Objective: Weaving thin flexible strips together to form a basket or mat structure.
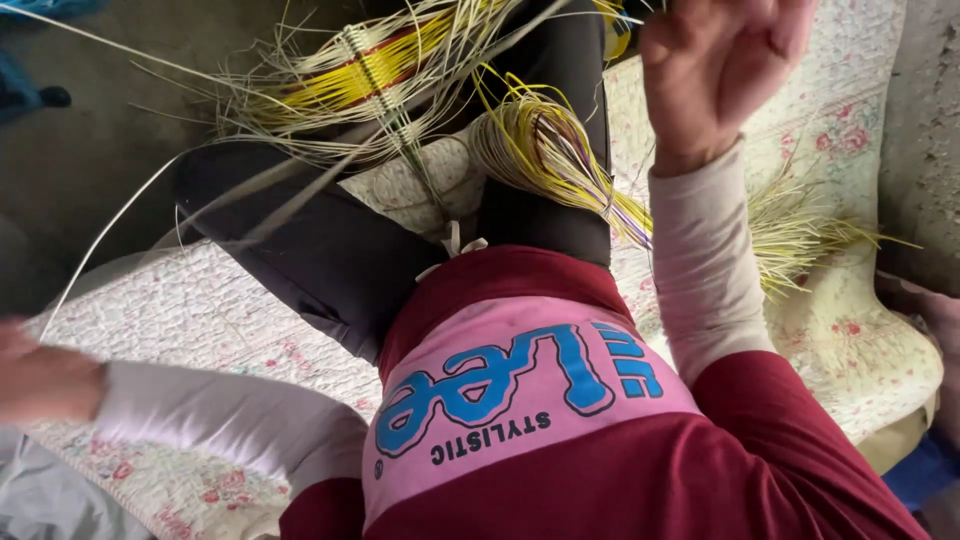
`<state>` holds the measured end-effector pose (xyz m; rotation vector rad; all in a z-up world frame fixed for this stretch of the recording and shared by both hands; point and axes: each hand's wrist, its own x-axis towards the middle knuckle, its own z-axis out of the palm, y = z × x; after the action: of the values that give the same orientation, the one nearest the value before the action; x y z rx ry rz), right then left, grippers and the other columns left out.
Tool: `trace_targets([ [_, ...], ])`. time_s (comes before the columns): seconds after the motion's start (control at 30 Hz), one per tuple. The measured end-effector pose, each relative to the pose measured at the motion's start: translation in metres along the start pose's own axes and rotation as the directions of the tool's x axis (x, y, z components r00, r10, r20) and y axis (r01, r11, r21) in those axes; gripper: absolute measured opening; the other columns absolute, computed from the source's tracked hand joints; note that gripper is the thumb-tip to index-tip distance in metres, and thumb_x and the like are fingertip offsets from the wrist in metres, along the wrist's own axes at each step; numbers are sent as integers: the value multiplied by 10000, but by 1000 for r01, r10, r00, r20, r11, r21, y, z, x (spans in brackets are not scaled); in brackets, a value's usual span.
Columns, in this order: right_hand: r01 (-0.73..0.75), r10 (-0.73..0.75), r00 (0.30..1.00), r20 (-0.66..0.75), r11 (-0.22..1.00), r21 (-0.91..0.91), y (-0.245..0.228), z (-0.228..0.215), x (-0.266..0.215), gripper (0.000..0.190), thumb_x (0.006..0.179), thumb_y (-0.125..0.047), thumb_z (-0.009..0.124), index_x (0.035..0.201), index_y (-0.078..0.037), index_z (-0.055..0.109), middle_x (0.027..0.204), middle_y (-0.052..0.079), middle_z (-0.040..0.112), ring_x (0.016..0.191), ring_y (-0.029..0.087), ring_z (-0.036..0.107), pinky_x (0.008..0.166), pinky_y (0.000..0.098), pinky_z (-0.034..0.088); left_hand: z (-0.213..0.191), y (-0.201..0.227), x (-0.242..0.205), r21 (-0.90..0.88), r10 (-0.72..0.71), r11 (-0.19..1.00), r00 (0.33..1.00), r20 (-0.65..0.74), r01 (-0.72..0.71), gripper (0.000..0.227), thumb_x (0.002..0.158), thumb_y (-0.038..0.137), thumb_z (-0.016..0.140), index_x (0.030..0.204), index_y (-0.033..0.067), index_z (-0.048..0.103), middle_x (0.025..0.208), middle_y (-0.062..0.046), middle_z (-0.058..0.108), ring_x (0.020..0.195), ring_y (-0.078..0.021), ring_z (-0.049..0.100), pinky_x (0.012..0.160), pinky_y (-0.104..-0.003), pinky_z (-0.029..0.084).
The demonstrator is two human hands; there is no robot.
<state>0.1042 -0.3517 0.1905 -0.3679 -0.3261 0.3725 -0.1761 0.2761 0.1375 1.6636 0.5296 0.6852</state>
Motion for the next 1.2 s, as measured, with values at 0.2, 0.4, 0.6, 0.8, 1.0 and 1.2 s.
trace_targets([
  [0.2,-226,271,961,58,887,-403,111,88,28,665,952,-358,699,1398,24,387,1522,322,411,913,515,704,679,557,658,188,65,-40,78,-247,967,968,42,244,115,1150,37,654,1053,52,714,778,-212,661,495,-309,658,406,-396,603],
  [0.4,122,366,924,110,-10,-992,156,136,17,405,1029,-89,631,1406,-28,496,1407,186,527,803,456,708,593,525,610,285,146,-81,343,-46,931,890,453,-126,230,921,45,789,1029,242,736,810,54,708,679,-145,711,573,-278,614],
  [0.6,41,343,939,20,-54,-998,137,120,30,135,975,-238,749,1052,-191,648,864,-84,676,936,147,549,811,305,354,273,153,-71,62,-156,987,838,523,146,64,960,32,755,998,50,706,794,-72,732,594,-123,678,600,-254,600],
  [0.8,-310,611,788,-74,291,-905,111,142,48,111,972,-136,732,1009,-37,701,725,-3,653,707,86,546,676,262,479,265,160,-68,-215,-216,815,627,749,538,107,1026,87,635,1018,-20,640,774,-105,566,558,-71,464,534,-201,473],
  [1.0,-16,477,877,60,154,-988,116,152,53,157,964,-104,711,1041,20,654,762,154,629,651,255,613,600,388,509,275,189,-69,113,-46,993,794,606,-28,62,957,75,735,1017,60,729,796,-88,675,657,-159,603,628,-283,523],
  [1.2,387,305,912,274,-419,-822,142,121,49,180,998,-259,661,887,-133,595,723,-9,547,657,221,632,577,335,498,286,175,-74,430,174,762,793,584,-484,45,1000,34,591,1014,77,600,712,-69,542,609,-270,624,592,-389,539],
])
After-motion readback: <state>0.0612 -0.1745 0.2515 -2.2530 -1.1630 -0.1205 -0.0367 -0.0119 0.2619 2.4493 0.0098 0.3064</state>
